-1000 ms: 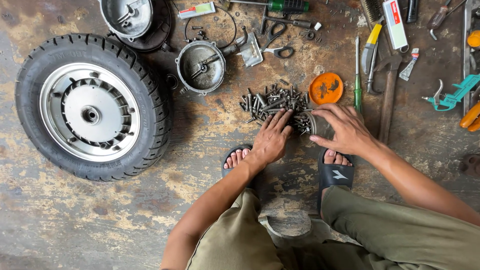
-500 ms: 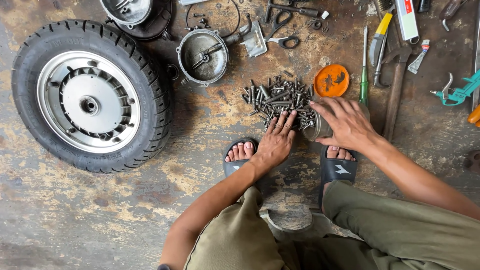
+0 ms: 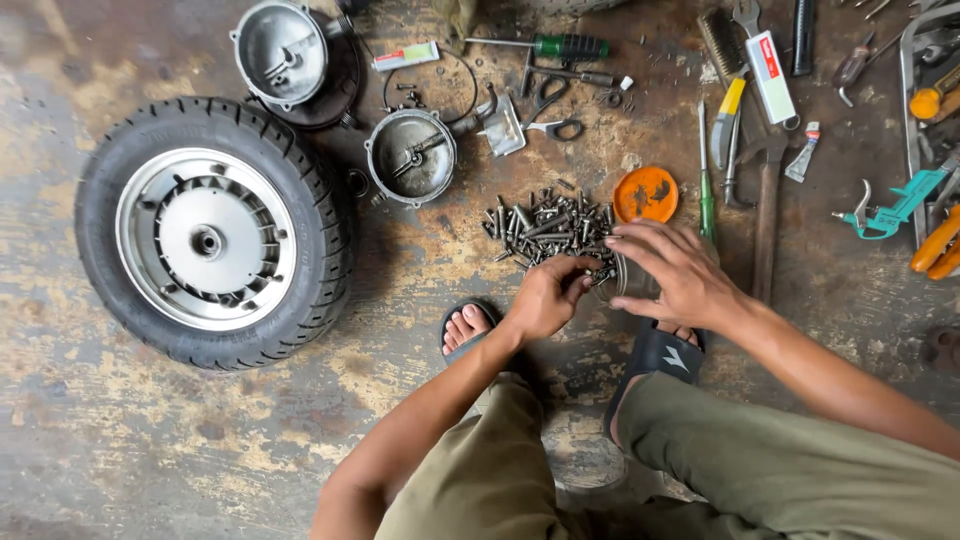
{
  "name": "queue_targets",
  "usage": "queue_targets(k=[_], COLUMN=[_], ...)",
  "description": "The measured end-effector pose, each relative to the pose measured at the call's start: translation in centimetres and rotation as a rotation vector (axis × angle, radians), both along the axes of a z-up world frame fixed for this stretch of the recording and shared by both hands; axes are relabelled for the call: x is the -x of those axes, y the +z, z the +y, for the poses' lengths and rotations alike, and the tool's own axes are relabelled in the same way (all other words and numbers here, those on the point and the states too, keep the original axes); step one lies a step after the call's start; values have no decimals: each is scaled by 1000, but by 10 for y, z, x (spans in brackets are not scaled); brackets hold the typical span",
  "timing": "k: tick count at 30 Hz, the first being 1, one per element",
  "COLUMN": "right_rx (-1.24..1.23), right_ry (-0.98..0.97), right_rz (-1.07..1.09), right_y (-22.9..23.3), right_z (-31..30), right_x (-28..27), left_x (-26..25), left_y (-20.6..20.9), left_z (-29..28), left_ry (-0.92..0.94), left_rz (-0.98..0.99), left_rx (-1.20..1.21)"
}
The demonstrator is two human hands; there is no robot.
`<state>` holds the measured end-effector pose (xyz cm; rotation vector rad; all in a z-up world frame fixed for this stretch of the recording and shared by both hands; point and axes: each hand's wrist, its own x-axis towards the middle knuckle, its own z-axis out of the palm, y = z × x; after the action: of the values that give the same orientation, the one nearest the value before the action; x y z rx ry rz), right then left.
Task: The person retrieves a jar of bolts, opens it, and sorts bolts on the floor. They then pick a bolt and install it into the scooter's engine area.
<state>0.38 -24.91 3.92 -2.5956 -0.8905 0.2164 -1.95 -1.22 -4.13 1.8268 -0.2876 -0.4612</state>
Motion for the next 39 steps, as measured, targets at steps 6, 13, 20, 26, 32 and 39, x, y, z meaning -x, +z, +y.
queue_targets(k=[6,13,20,26,32,39], right_rx=[-421,-488,-357,-329,-474,-337], right_ry=[-63,-48,-77,-241,-599,-809], right_rz=[73,162,239,70,55,135], right_y=[46,41,100,82,81,69], right_z=[22,2,18,23,48,59], right_x=[-19,-66,-165,-269,-331,-346], left_x=[-30,-74,-175,-301,-373,-393], left_y=[61,64,126,92,146,113], left_z=[-8,-7,0,15,16,-5], left_ry=[46,22,-45,-17,-141,-135], left_rz=[245,298,-33,-463,-401,-446], left_rx=[409,441,97,-319,-891,-950])
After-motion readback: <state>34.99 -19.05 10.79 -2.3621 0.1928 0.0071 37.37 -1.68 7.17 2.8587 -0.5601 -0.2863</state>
